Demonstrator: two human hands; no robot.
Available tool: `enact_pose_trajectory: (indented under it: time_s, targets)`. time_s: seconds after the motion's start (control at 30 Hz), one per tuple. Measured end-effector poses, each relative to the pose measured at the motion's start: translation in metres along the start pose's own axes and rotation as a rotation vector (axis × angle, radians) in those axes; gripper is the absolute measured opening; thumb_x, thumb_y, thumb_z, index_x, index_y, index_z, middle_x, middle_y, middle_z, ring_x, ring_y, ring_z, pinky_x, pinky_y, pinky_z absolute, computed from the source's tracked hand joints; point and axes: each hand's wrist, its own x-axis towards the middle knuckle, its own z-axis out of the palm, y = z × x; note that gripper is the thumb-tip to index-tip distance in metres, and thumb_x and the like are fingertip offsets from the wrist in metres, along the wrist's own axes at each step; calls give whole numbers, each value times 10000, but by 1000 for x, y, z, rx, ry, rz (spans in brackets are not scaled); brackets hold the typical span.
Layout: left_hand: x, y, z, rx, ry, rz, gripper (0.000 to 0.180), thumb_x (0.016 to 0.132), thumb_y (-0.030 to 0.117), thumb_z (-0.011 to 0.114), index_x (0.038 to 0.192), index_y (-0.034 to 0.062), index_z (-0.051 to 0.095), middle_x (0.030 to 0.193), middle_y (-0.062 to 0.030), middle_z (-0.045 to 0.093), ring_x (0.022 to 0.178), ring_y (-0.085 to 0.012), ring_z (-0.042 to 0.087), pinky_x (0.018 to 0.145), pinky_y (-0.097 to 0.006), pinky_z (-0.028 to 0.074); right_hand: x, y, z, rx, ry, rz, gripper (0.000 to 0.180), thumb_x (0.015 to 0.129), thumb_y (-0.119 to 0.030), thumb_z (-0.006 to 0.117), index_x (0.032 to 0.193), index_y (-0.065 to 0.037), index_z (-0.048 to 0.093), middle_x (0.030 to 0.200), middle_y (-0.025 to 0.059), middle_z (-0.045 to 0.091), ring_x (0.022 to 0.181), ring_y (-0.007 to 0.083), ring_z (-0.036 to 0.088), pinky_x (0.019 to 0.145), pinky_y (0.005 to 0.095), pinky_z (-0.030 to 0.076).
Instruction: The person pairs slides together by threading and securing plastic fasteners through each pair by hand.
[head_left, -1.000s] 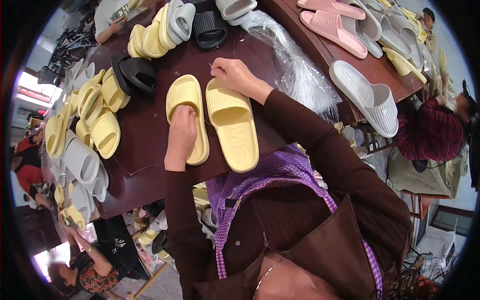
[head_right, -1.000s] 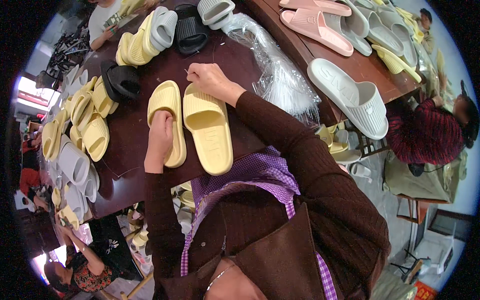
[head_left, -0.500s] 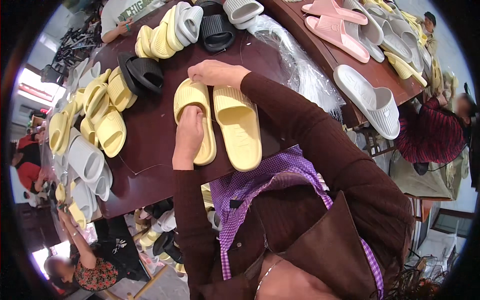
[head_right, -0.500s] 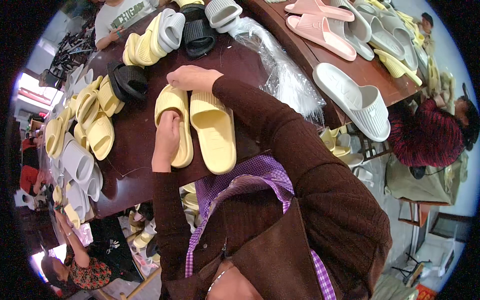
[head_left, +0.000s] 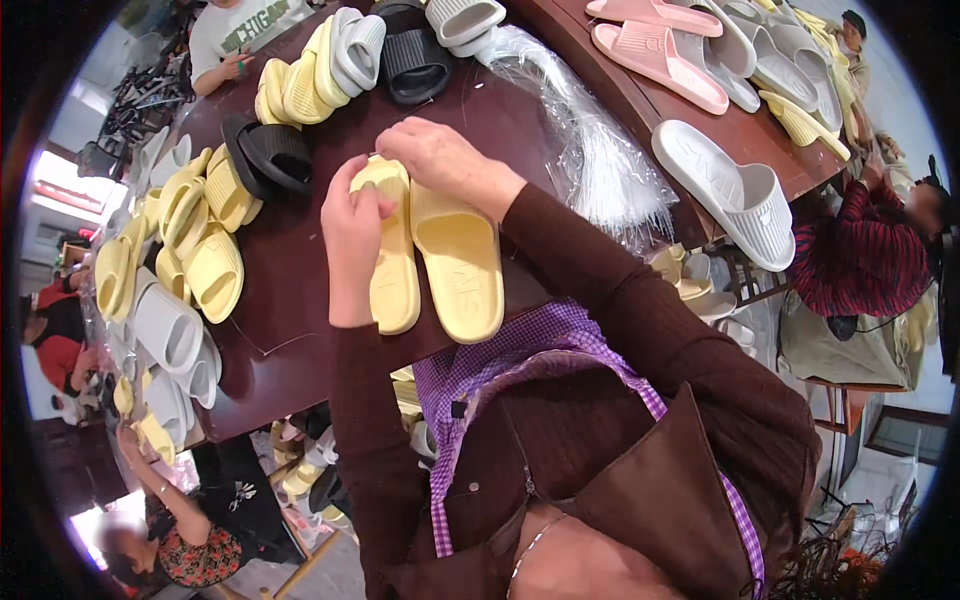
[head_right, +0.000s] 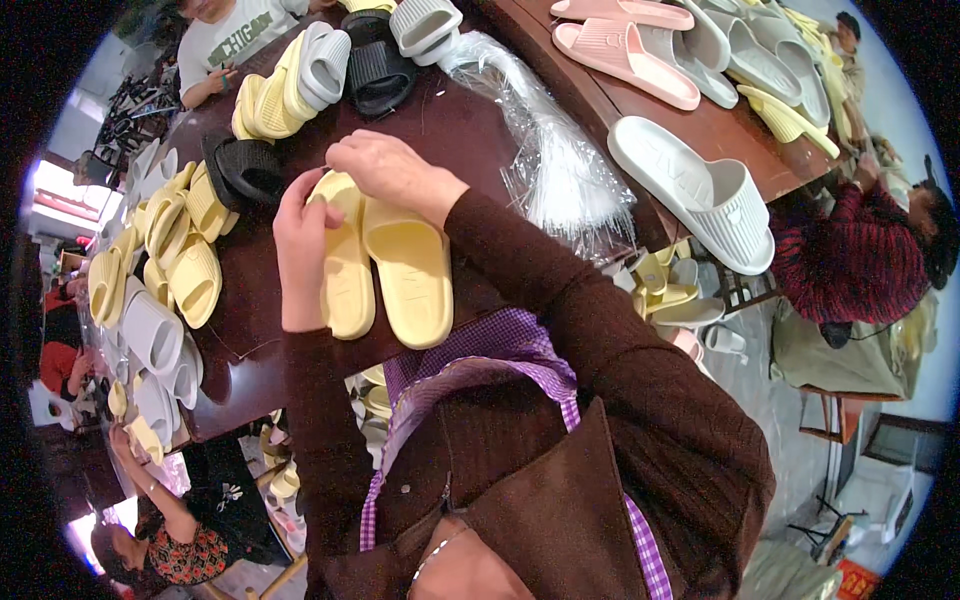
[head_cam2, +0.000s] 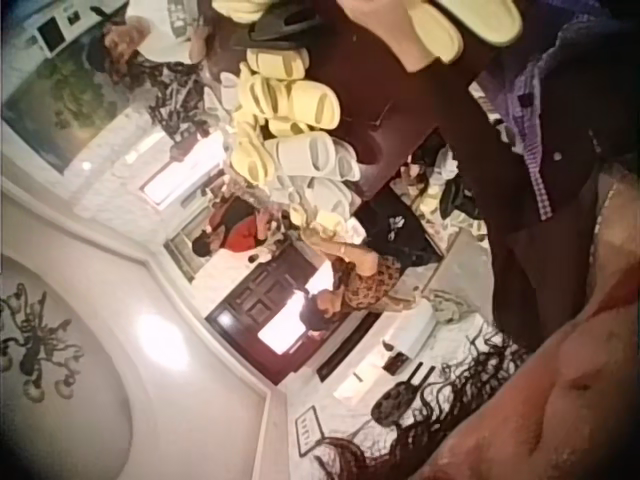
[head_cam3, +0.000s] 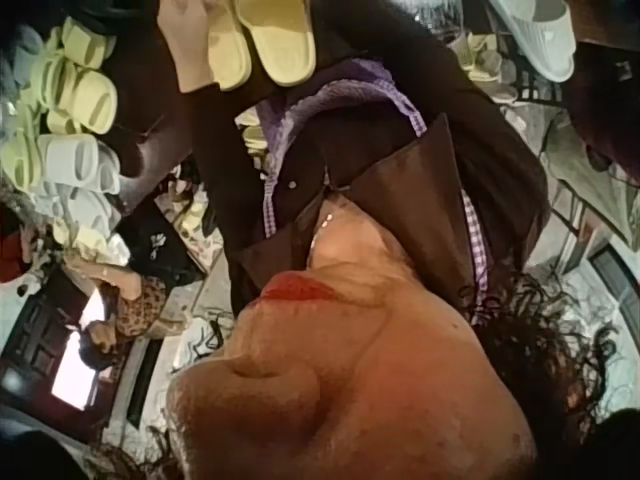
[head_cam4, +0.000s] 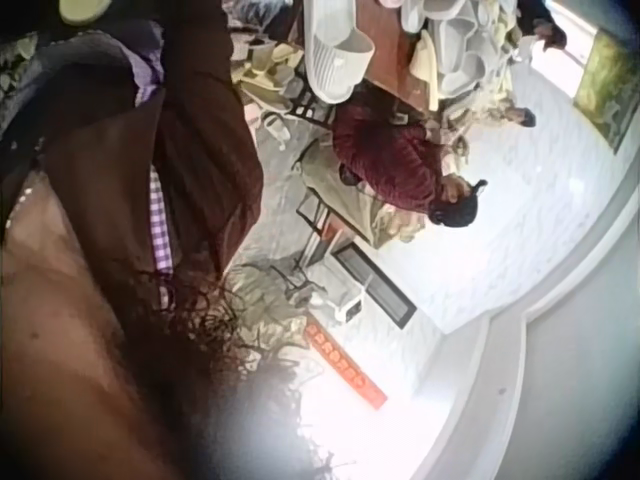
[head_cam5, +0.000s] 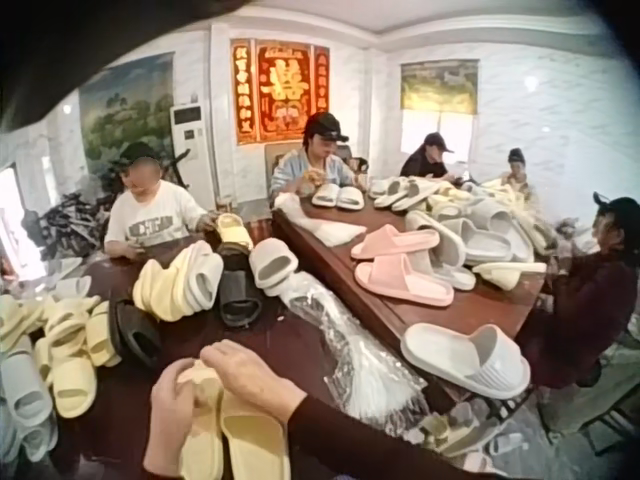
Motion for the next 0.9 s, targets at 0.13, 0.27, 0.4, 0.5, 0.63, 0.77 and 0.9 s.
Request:
enact_pose_trajectory:
  time_s: [0.13, 0.27, 0.4, 0.5, 0.63, 0.77, 0.9]
  targets:
    - [30, 1, 20, -263, -137, -282, 224, 827, 18, 508, 1020, -67, 582, 912, -104, 619, 645, -122, 589, 586, -250, 472, -7, -6, 2, 96, 140, 19, 99, 805, -19, 564, 900, -39, 582, 807, 109, 610, 771, 284, 608, 678, 351, 506]
    - [39, -5, 30, -149, -204, -298, 205, 829, 34, 531, 996, -68, 592, 842, -79, 619, 599, -99, 565, 536, -236, 455, -13, -2, -1, 249, 204, 195, 87, 833, -20, 566, 915, -31, 594, 803, 90, 611, 726, 212, 609, 666, 305, 503]
    - [40, -10, 40, 33, -172, -233, 168, 842, 68, 568, 958, -49, 602, 753, -37, 602, 546, -75, 525, 482, -214, 419, -19, 5, 0, 652, 261, 506, 98, 854, -33, 575, 946, -8, 600, 802, 62, 623, 705, 131, 594, 661, 271, 493]
    - [34, -9, 39, -11, -109, -251, 141, 856, 86, 588, 942, -24, 608, 703, -6, 577, 510, -54, 484, 451, -196, 382, -19, 6, -8, 810, 274, 663, 110, 855, -40, 585, 952, 7, 608, 801, 49, 633, 713, 96, 585, 661, 258, 488]
    - [32, -10, 35, -255, -22, -332, 105, 875, 100, 604, 935, 14, 610, 657, 28, 533, 474, -31, 424, 424, -177, 330, -20, 7, -19, 708, 233, 720, 106, 840, -49, 604, 918, 15, 635, 789, 48, 647, 721, 82, 581, 655, 249, 482]
    - [32, -8, 34, -380, -12, -363, 89, 880, 104, 607, 914, 23, 612, 648, 41, 518, 473, -21, 408, 423, -167, 314, -19, 3, -24, 535, 177, 630, 87, 822, -71, 621, 857, -3, 662, 757, 68, 652, 678, 114, 590, 649, 257, 479]
    - [31, -7, 33, -408, 4, -382, 70, 884, 92, 596, 895, 25, 614, 674, 39, 537, 488, -8, 416, 427, -158, 310, -18, -1, -24, 374, 116, 529, 89, 798, -98, 630, 816, -22, 672, 731, 89, 656, 653, 184, 614, 661, 296, 477]
